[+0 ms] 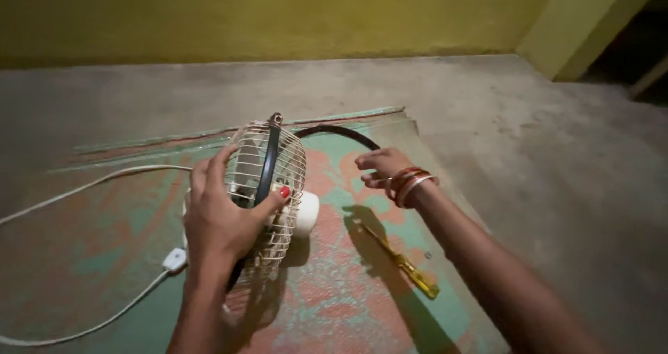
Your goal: The person removes the front grille of a small electric fan using a screwdriver to loosen screws. They then detach a curved plastic ring from the fan assembly.
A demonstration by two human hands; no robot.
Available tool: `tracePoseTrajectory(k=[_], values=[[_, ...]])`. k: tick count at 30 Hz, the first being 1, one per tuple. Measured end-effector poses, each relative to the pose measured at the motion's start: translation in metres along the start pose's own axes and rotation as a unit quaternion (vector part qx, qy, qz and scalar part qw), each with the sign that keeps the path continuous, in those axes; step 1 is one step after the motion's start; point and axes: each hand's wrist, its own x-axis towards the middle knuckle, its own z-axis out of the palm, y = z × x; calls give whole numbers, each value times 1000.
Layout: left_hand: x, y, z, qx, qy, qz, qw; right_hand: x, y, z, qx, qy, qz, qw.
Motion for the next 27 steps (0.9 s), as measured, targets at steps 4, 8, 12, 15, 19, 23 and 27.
tracePoseTrajectory(k=[4, 8, 12, 15, 19, 23, 27], values=[[4, 4, 9, 37, -13, -10, 999, 64, 37, -5, -133, 61, -67, 987], [4, 8, 10, 30, -1, 6, 1000, 114, 55, -12, -335, 152, -112, 923], [7, 12, 11, 24, 1, 0, 1000, 137, 68, -14, -451, 192, -126, 863], [10, 14, 14, 29, -6, -24, 999, 153, 75, -7, -444, 161, -35, 881], [11, 13, 16, 31, 1, -20, 999, 153, 97, -5, -490, 172, -66, 852], [11, 10, 16, 28, -6, -34, 999, 140, 112, 0, -619, 144, -99, 766], [7, 8, 15, 21, 15, -10, 1000, 97, 125, 10, -551, 171, -114, 809]])
